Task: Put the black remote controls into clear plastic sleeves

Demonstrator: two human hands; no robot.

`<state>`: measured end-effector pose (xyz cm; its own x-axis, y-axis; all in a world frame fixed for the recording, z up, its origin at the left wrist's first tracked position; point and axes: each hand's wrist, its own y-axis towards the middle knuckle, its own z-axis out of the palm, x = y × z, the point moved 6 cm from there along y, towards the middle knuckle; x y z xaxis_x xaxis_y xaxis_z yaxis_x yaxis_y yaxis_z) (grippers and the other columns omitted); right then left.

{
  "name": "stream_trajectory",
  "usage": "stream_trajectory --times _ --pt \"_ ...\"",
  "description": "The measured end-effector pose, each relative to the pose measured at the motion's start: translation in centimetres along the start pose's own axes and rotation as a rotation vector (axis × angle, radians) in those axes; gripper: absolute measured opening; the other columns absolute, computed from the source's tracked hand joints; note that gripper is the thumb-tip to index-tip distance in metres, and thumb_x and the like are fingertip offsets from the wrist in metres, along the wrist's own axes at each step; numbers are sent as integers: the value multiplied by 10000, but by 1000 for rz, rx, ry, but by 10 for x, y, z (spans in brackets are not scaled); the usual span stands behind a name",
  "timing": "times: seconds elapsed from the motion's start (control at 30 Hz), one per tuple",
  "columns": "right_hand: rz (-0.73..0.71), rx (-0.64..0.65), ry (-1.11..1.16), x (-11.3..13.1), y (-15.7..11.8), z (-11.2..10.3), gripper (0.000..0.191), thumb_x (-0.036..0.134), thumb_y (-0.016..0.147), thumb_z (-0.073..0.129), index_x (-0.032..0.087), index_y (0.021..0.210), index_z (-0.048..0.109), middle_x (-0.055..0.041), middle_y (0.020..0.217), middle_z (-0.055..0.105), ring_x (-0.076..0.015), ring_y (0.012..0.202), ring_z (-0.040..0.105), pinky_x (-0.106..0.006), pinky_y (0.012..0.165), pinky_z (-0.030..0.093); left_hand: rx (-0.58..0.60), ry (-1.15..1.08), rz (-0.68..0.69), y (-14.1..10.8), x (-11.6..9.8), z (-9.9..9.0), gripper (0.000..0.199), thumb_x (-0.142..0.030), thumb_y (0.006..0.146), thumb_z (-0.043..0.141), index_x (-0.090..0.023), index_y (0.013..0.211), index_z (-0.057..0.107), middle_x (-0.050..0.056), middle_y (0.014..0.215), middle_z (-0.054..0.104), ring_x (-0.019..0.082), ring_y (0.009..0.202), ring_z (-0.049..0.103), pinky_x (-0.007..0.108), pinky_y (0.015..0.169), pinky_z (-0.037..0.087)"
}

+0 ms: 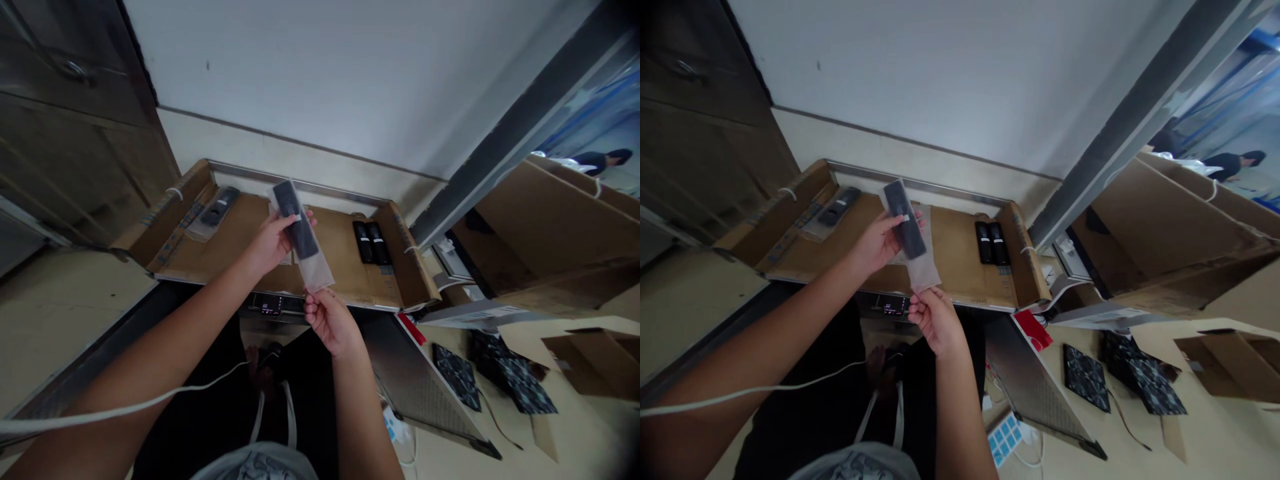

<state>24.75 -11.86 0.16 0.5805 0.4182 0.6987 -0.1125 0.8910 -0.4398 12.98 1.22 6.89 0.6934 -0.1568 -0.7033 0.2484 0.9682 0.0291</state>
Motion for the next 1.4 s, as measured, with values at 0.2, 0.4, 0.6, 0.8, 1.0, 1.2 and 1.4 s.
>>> stream_trajectory --times 0.2,0.4,0.6,0.8,1.0,1.2,1.4 --pt "-432 -197 -478 24 -3 -14 317 394 751 767 189 969 662 12 733 679 -152 633 656 -259 549 583 9 21 -4 -3 -2 0 275 -172 850 637 -189 1122 603 78 1104 739 239 1058 713 402 958 574" --pt "-756 -347 -1108 33 -19 -7 308 394 972 504 212 1002 751 -37 752 724 -191 687 649 -288 671 489 -160 58 -18 -7 7 -12 158 -201 906 598 -174 1062 603 91 1026 744 214 946 727 408 925 580" --pt "-733 -287 -1062 36 -14 -17 280 422 956 543 233 965 750 -46 822 770 -215 730 700 -299 715 503 -314 256 -116 26 -10 -66 74 -201 895 601 -165 951 633 94 874 729 221 857 717 399 864 571" --pt "-728 -580 -1142 82 19 -69 319 448 927 528 204 930 733 -58 801 774 -211 733 706 -294 723 490 -482 1071 -26 77 -85 -147 250 -153 723 768 -159 932 632 94 944 706 254 960 670 379 910 503" --pt "-719 -741 -1284 85 34 -81 305 417 903 526 212 952 747 -58 801 773 -209 744 691 -288 709 447 -349 1832 200 72 -106 -136 597 -147 761 703 -128 1331 523 201 1276 588 375 1212 541 498 1041 413" --pt "-729 -757 -1299 83 32 -80 291 415 889 545 212 922 751 -50 769 761 -208 713 681 -288 684 427 -94 2211 192 46 -62 -115 325 -159 878 472 -121 1123 683 226 1307 551 423 1269 433 587 1026 347" --pt "-752 -748 -1287 84 30 -79 277 411 883 550 221 901 751 -33 739 744 -203 685 667 -288 679 427 -149 2173 181 44 -64 -123 404 -127 869 416 -112 1166 691 242 1404 498 434 1289 400 567 992 365"
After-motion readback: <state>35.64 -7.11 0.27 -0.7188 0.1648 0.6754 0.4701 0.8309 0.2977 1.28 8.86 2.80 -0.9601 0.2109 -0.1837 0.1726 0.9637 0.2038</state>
